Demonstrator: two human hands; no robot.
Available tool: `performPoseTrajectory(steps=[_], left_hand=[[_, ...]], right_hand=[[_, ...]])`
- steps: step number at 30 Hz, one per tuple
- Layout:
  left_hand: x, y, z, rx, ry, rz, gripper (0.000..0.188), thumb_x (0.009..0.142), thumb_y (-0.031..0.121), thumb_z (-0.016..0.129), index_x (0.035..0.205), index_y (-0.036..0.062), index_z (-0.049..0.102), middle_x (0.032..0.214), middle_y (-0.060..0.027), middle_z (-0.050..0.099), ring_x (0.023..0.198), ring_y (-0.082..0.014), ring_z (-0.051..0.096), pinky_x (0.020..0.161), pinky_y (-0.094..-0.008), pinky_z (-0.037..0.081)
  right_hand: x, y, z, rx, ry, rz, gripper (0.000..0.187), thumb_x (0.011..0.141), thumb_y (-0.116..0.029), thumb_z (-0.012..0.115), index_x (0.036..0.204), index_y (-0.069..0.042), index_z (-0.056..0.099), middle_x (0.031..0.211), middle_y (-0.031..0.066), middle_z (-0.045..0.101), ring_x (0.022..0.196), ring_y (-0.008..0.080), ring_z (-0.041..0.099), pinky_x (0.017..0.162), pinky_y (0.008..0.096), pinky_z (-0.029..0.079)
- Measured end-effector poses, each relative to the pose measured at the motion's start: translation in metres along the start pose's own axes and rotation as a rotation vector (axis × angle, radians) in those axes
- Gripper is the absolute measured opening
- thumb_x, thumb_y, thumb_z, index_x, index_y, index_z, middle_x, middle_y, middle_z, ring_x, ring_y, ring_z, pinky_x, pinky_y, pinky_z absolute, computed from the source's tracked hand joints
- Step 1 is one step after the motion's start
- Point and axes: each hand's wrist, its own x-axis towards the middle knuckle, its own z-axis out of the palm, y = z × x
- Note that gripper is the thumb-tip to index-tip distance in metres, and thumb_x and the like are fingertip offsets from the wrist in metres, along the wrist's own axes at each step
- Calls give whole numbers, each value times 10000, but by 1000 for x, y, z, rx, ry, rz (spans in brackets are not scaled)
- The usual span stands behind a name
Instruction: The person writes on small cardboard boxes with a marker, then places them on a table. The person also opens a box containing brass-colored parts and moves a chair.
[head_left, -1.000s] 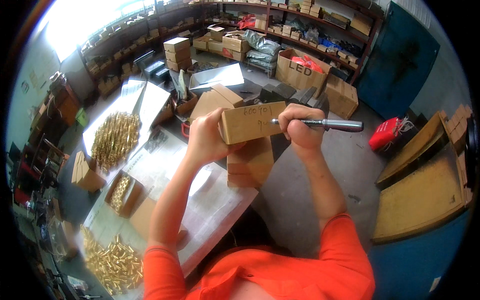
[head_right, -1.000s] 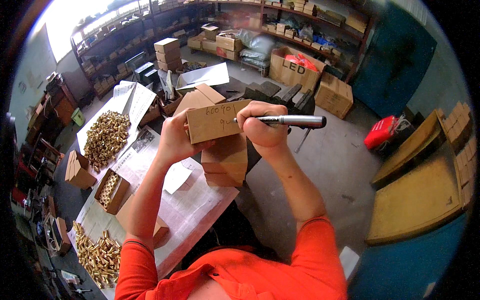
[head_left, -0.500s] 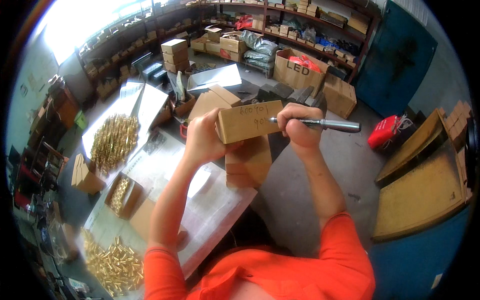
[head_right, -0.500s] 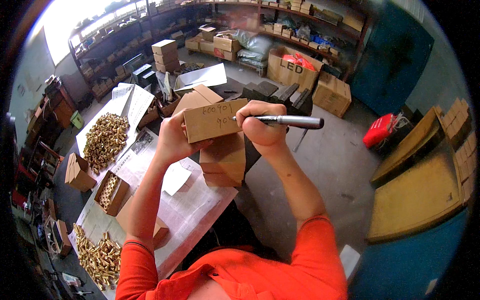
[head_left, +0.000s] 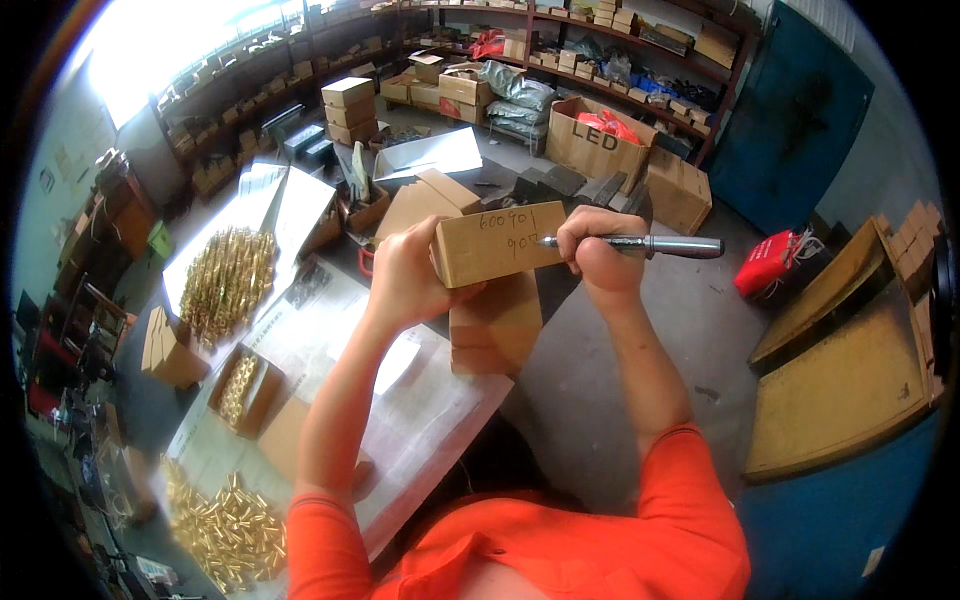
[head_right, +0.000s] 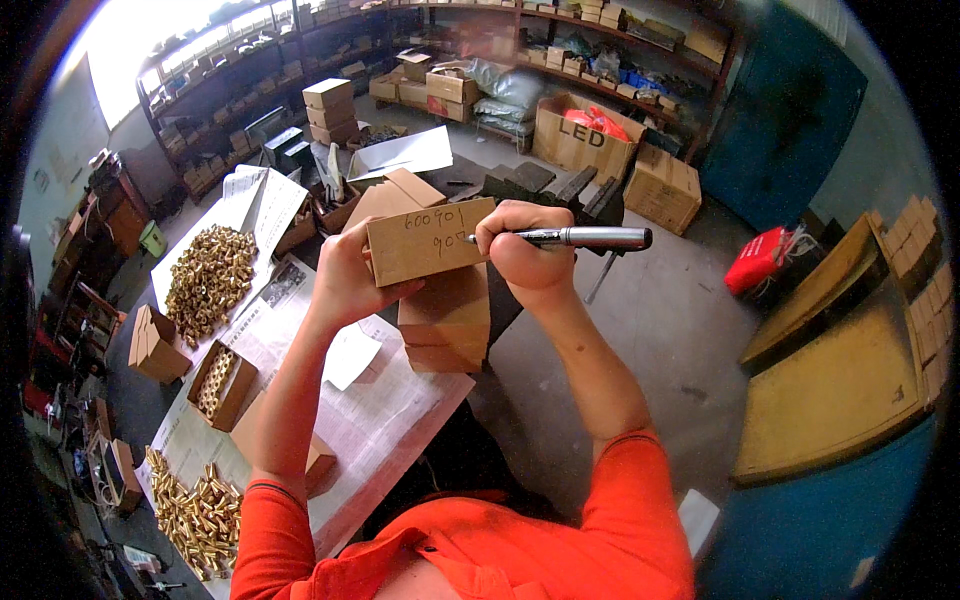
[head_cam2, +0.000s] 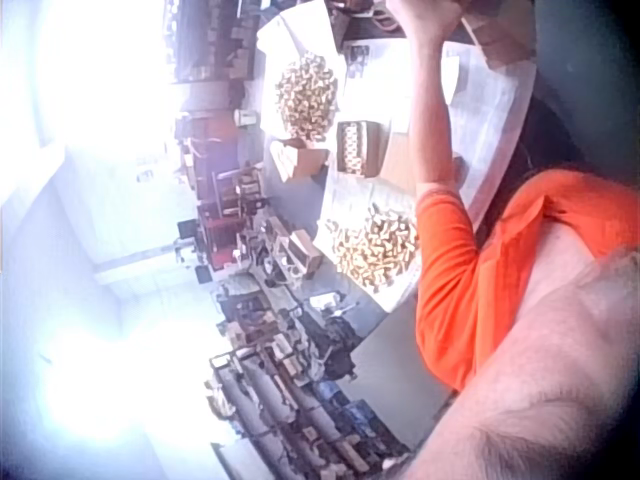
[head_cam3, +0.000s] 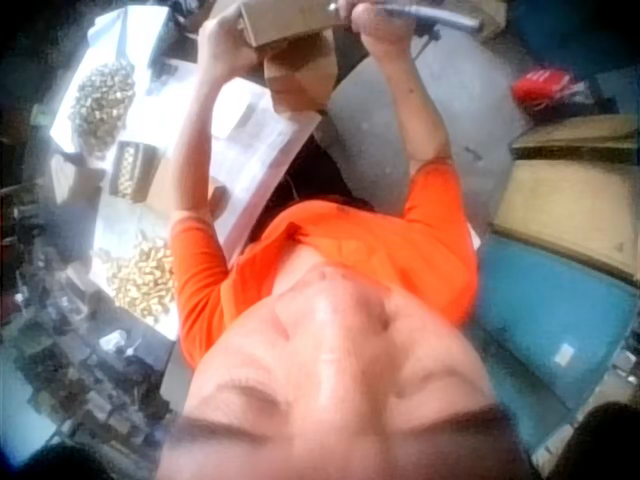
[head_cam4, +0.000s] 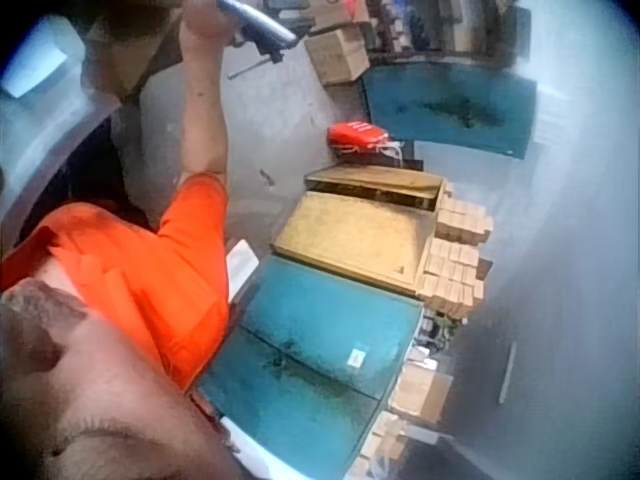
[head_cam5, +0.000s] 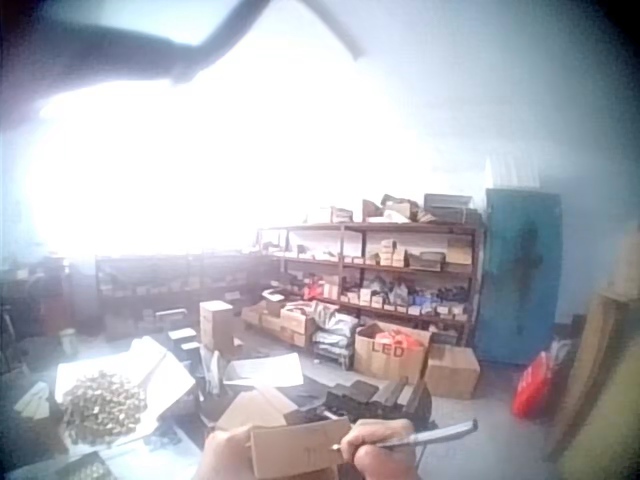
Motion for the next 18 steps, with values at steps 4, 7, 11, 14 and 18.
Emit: performPoseTrajectory(steps=[4, 7, 11, 14, 18], left_hand=[[0, 3, -3, -9, -11, -19, 539, 545, 301, 834, 955, 26, 618, 845, -155, 669, 780, -304, 656, 708, -357, 521], [1, 0, 1, -25, 1, 21, 539, 543, 296, 835, 958, 29, 619, 850, -155, 670, 783, -301, 656, 711, -357, 521], [-1, 3, -1, -1, -9, -8, 538, 542, 297, 835, 955, 29, 617, 855, -155, 669, 793, -300, 655, 716, -358, 521], [0, 4, -2, 15, -44, -31, 531, 550, 252, 841, 971, 22, 613, 899, -137, 666, 825, -264, 655, 747, -358, 529], [-1, 8, -5, 37, -94, -64, 528, 565, 154, 850, 1010, 7, 606, 983, -105, 659, 888, -186, 656, 810, -356, 543]], right_hand=[[2, -2, 1, 0, 39, 49, 158, 665, -92, 500, 584, 33, 553, 563, 23, 505, 528, 86, 431, 497, 223, 338], [-1, 1, -3, -25, 10, 7, 163, 671, -106, 521, 588, 31, 555, 566, 22, 509, 515, 82, 427, 485, 222, 330], [2, -1, -4, 6, -86, -7, 313, 731, -254, 609, 571, 8, 552, 567, 25, 511, 513, 77, 436, 474, 219, 321], [-3, 9, -14, 190, -30, 82, 341, 745, -277, 604, 575, 15, 557, 570, 36, 516, 507, 82, 430, 467, 224, 312], [-4, 4, -14, 118, 8, 15, 345, 750, -278, 604, 599, 30, 570, 581, 51, 526, 482, 87, 415, 446, 226, 295]])
